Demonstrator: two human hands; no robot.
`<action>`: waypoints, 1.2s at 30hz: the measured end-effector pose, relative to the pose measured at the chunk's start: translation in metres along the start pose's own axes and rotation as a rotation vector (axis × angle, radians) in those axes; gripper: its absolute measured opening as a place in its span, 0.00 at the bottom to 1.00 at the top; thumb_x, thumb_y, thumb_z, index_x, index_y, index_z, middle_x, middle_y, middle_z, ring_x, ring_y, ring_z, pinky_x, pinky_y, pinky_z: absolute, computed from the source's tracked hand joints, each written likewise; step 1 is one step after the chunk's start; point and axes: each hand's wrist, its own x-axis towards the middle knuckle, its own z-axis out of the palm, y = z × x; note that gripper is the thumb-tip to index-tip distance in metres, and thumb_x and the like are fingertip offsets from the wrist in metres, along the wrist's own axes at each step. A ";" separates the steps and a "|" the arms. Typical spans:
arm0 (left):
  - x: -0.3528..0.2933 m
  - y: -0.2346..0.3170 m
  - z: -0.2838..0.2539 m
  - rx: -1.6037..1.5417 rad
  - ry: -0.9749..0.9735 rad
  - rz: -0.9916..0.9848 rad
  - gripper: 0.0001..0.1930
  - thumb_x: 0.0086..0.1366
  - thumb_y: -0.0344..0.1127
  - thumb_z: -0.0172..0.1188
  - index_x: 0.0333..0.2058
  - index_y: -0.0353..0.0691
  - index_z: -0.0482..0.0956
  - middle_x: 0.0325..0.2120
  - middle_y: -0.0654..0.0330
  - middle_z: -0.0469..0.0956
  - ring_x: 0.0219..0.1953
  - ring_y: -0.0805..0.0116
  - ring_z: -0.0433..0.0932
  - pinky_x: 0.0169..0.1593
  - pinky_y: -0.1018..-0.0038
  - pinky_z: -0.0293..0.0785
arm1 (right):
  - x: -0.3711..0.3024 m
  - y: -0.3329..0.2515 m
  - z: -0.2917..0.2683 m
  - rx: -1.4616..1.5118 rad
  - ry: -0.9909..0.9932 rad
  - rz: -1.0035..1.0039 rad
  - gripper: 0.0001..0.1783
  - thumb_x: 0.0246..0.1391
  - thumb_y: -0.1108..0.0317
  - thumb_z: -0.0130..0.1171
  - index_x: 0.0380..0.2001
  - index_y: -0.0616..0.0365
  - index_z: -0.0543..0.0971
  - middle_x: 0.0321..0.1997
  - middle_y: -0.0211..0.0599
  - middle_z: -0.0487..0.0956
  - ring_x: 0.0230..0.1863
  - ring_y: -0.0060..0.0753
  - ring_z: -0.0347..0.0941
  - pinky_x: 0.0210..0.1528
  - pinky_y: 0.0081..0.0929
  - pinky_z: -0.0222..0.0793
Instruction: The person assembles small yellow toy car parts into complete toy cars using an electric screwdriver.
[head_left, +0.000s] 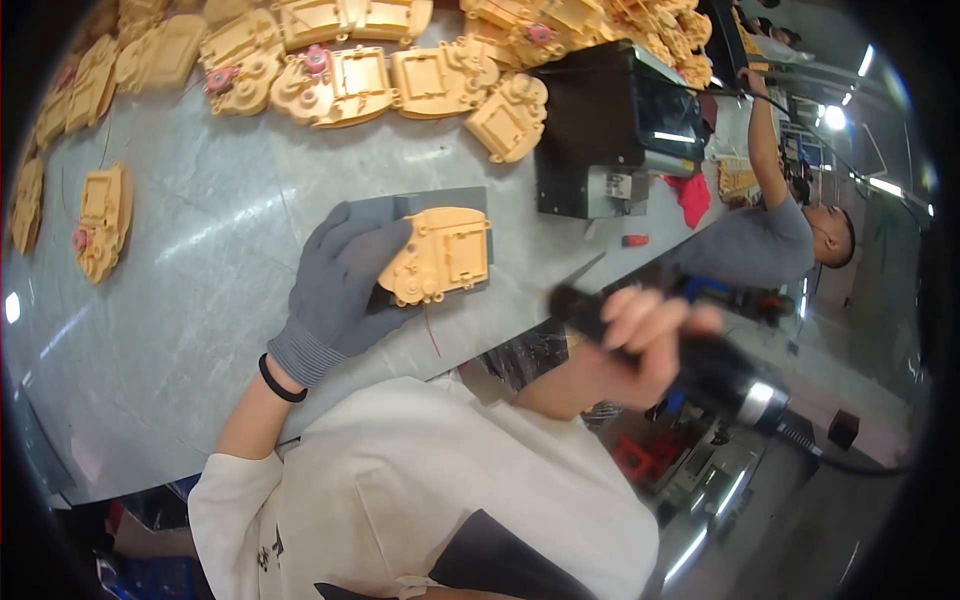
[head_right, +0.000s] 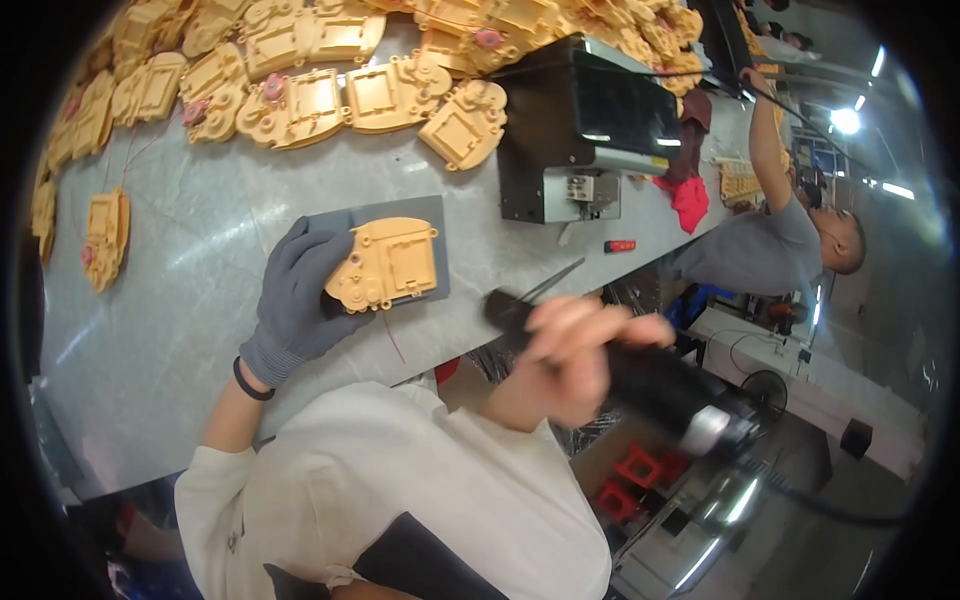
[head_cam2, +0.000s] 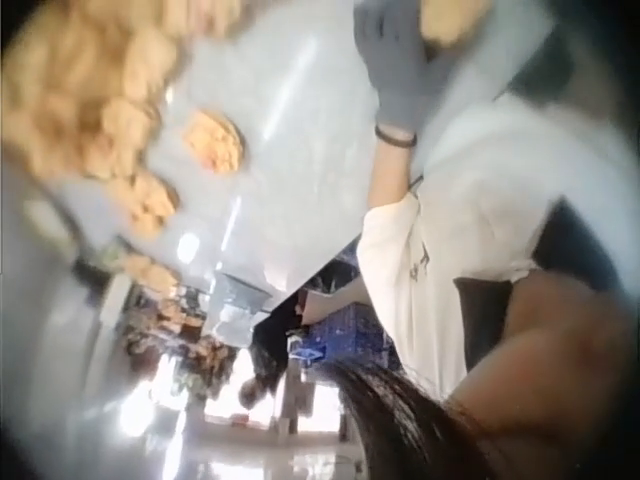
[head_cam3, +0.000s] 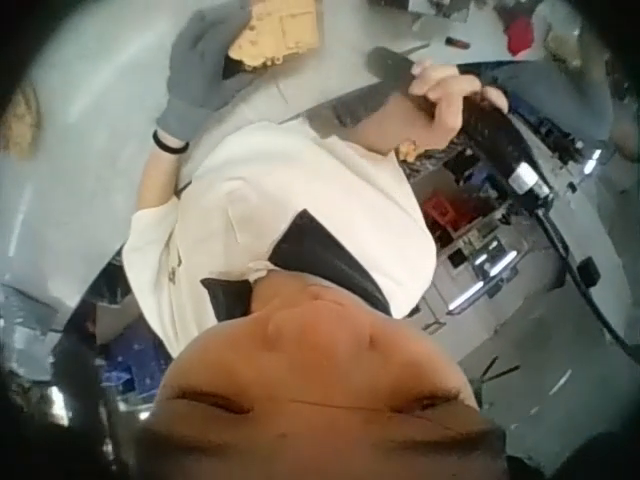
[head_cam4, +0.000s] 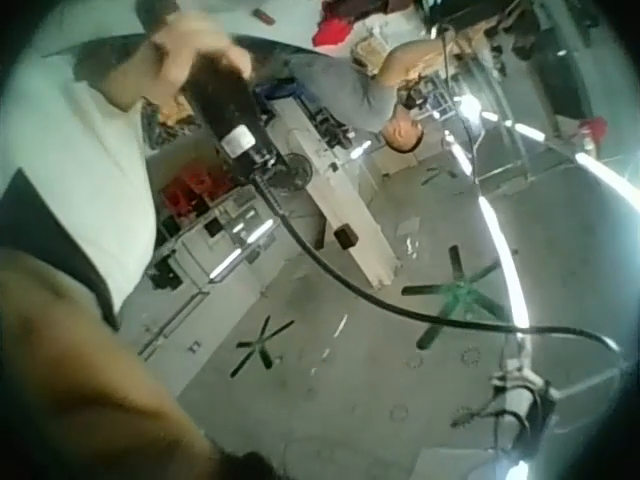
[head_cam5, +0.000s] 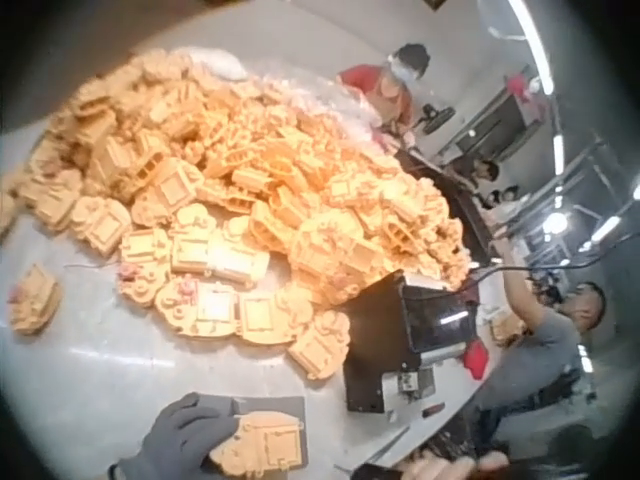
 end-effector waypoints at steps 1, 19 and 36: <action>-0.003 0.004 -0.001 0.011 -0.011 -0.009 0.38 0.37 0.39 0.71 0.51 0.37 0.67 0.44 0.55 0.73 0.47 0.53 0.70 0.59 0.53 0.58 | 0.015 -0.006 -0.012 -0.062 0.198 -0.083 0.20 0.46 0.77 0.49 0.46 0.54 0.64 0.18 0.30 0.66 0.17 0.27 0.64 0.25 0.29 0.63; 0.002 0.005 0.001 -0.023 0.023 -0.006 0.38 0.38 0.39 0.71 0.51 0.38 0.66 0.44 0.56 0.72 0.46 0.54 0.70 0.59 0.55 0.58 | 0.028 0.008 -0.025 -0.115 0.223 -0.011 0.22 0.39 0.82 0.53 0.40 0.58 0.62 0.17 0.34 0.68 0.15 0.28 0.64 0.24 0.30 0.66; -0.006 -0.001 -0.001 -0.063 0.046 -0.021 0.40 0.38 0.41 0.71 0.52 0.40 0.64 0.45 0.57 0.71 0.48 0.57 0.69 0.58 0.56 0.60 | 0.023 0.061 0.093 -0.226 -0.097 0.148 0.24 0.42 0.80 0.52 0.46 0.59 0.61 0.17 0.35 0.67 0.14 0.27 0.62 0.21 0.26 0.63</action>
